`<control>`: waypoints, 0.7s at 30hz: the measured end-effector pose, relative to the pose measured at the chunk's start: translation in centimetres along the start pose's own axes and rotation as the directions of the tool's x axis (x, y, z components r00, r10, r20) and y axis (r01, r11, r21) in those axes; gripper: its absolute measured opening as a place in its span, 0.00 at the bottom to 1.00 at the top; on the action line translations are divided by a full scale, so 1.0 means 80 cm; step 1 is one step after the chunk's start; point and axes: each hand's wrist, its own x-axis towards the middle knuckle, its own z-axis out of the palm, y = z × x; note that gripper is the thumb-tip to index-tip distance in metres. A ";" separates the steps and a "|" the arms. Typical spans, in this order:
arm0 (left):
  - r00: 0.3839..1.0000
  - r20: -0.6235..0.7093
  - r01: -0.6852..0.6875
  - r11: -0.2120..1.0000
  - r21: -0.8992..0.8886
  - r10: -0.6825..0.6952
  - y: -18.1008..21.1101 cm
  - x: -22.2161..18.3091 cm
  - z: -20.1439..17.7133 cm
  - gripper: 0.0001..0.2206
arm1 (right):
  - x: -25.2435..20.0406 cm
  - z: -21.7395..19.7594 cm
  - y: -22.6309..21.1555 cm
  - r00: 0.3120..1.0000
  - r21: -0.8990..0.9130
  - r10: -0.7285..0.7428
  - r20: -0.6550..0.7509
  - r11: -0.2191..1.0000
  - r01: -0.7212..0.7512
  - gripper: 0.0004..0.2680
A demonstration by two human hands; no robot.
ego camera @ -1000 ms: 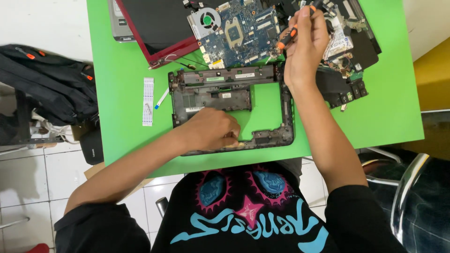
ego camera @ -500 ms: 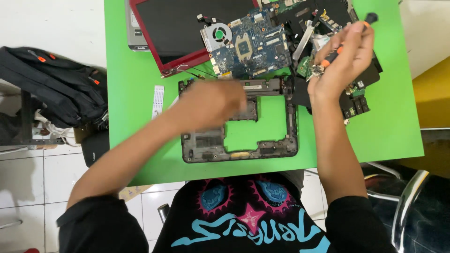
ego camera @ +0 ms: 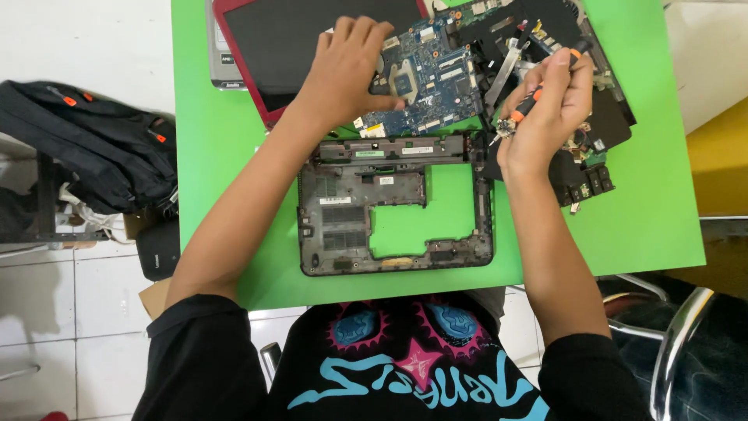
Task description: Disassembling a laptop to remove the motherboard and then attempting to install a replacement keyboard.
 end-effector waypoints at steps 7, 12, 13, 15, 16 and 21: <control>0.978 -0.192 -0.088 0.996 -0.007 0.085 -0.006 -0.003 -0.006 0.39 | -0.004 0.001 0.001 0.999 -0.016 0.002 0.042 1.000 -0.002 0.09; 0.940 -0.330 -0.168 0.963 -0.212 0.091 -0.007 -0.002 -0.027 0.12 | -0.003 0.005 -0.001 0.998 -0.007 0.062 -0.008 0.998 -0.062 0.10; 0.939 -0.331 -0.168 0.963 -0.213 0.090 -0.007 -0.002 -0.030 0.12 | -0.004 0.004 -0.001 0.998 -0.008 0.061 -0.007 0.998 -0.061 0.10; 0.954 -0.282 -0.162 0.968 -0.191 0.104 -0.009 -0.004 -0.036 0.09 | -0.006 0.004 0.000 0.995 0.002 0.089 0.039 0.996 -0.090 0.09; 0.954 -0.283 -0.161 0.968 -0.190 0.103 -0.008 -0.003 -0.048 0.09 | -0.007 0.006 -0.003 0.995 0.003 0.089 0.041 0.996 -0.089 0.09; 0.967 -0.253 -0.161 0.800 -0.578 0.012 -0.015 -0.002 -0.092 0.05 | -0.010 0.010 -0.007 0.982 0.007 0.189 0.024 0.982 -0.190 0.08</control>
